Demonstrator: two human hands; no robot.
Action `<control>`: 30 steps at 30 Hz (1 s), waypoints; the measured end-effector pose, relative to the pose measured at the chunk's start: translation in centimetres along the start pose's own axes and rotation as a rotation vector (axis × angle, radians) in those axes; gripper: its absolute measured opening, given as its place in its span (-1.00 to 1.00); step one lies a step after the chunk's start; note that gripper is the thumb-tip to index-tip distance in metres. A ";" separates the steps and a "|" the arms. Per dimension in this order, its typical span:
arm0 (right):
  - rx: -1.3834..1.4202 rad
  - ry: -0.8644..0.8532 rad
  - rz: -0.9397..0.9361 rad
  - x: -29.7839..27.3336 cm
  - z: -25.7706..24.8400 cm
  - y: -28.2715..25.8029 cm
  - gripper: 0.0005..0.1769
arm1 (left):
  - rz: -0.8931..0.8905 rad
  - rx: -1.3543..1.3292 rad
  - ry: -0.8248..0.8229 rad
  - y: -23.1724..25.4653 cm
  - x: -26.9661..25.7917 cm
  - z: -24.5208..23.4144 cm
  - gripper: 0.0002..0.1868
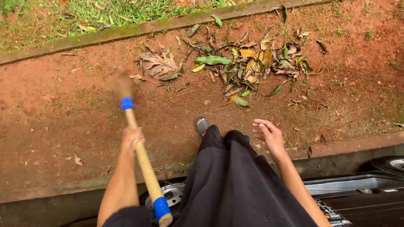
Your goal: Using a broom to sweep and gather dry leaves into a pile on the ground.
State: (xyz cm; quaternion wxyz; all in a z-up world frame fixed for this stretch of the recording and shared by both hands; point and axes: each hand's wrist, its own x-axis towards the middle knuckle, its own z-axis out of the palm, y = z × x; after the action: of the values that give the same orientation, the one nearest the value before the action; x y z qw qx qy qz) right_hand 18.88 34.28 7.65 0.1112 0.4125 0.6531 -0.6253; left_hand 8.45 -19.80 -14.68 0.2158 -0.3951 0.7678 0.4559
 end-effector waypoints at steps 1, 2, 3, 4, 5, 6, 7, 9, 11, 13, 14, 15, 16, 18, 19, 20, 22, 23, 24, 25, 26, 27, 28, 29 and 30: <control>-0.011 -0.002 0.003 -0.4 0.0 0.0 -0.68 | -0.011 -0.006 -0.001 0.1 -1.7 2.3 -0.52; -0.007 0.020 0.012 -0.7 0.5 0.0 -0.67 | 0.008 -0.032 -0.147 0.4 -3.2 3.9 -0.42; -0.002 0.042 0.020 -1.0 0.9 0.0 -0.66 | 0.028 -0.060 -0.292 0.8 -4.8 5.5 -0.28; -0.005 0.035 0.016 -0.9 1.7 -0.4 -0.66 | 0.028 -0.066 -0.285 2.5 -7.9 6.0 -0.28; 0.001 0.047 0.016 -0.9 2.3 -0.7 -0.66 | 0.045 0.051 -0.348 4.3 -11.1 6.7 -0.32; 0.002 0.070 0.027 -1.6 2.3 -0.6 -0.65 | 0.052 0.173 -0.423 5.4 -15.1 7.5 -0.35; -0.006 0.073 0.034 -1.6 2.6 -0.5 -0.65 | 0.043 0.172 -0.430 7.1 -18.6 6.1 -0.35; -0.009 0.033 0.021 -0.4 3.9 -0.7 -0.66 | -0.075 0.126 -0.472 11.1 -24.7 3.3 -0.28; -0.024 0.005 0.015 -0.3 6.0 -2.4 -0.66 | -0.082 0.107 -0.499 13.7 -27.8 -1.8 -0.30; -0.051 -0.012 0.012 -0.2 7.0 -3.4 -0.66 | -0.094 0.083 -0.538 15.0 -30.5 -5.4 -0.32; -0.053 -0.036 0.001 0.0 7.5 -3.8 -0.65 | -0.141 0.193 -0.487 15.2 -31.3 -7.0 -0.32; -0.054 -0.060 -0.011 0.1 8.0 -4.1 -0.65 | -0.188 0.302 -0.435 15.4 -32.2 -8.5 -0.31; -0.058 -0.064 -0.006 0.1 8.4 -3.9 -0.65 | -0.196 0.301 -0.434 15.0 -31.7 -9.2 -0.31; -0.043 -0.092 -0.020 0.5 8.9 -3.8 -0.66 | -0.176 0.389 -0.320 14.5 -30.6 -10.3 -0.34; -0.044 -0.095 -0.024 0.4 8.7 -3.7 -0.66 | -0.174 0.385 -0.316 12.8 -28.3 -10.1 -0.34; -0.051 -0.101 -0.017 0.2 8.4 -3.5 -0.65 | -0.114 0.383 -0.283 11.2 -25.9 -9.9 -0.32; -0.053 -0.093 -0.006 -0.4 7.7 -2.9 -0.64 | -0.048 0.391 -0.259 8.1 -21.0 -7.7 -0.30; -0.048 -0.076 -0.003 -0.6 7.2 -2.6 -0.65 | -0.039 0.306 -0.238 6.6 -18.5 -5.6 -0.28; -0.042 -0.057 -0.010 -0.3 6.6 -2.5 -0.66 | -0.022 0.216 -0.217 5.7 -15.6 -2.9 -0.27; -0.034 -0.041 -0.016 -0.2 5.8 -2.1 -0.66 | -0.007 0.220 -0.228 5.5 -15.1 0.2 -0.27; -0.036 -0.026 -0.009 -0.2 4.9 -1.5 -0.66 | -0.008 0.242 -0.294 4.9 -15.0 3.1 -0.30; -0.038 -0.011 -0.002 -0.3 4.0 -1.0 -0.66 | -0.009 0.264 -0.359 4.3 -15.0 6.0 -0.33; -0.024 -0.008 0.000 -0.4 3.6 -0.7 -0.66 | -0.003 0.276 -0.358 4.4 -14.8 9.0 -0.33; -0.028 0.009 0.005 -0.5 3.1 -0.5 -0.65 | 0.050 0.358 -0.436 4.4 -14.7 12.1 -0.36; -0.032 0.034 0.010 -0.7 2.3 -0.3 -0.64 | 0.105 0.441 -0.523 4.5 -14.6 15.6 -0.38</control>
State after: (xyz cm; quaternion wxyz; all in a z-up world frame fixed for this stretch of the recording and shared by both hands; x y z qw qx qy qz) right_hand 18.30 31.95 7.90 0.1098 0.4243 0.6627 -0.6072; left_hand 13.10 1.01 -9.84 0.4617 -0.1687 0.7858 0.3754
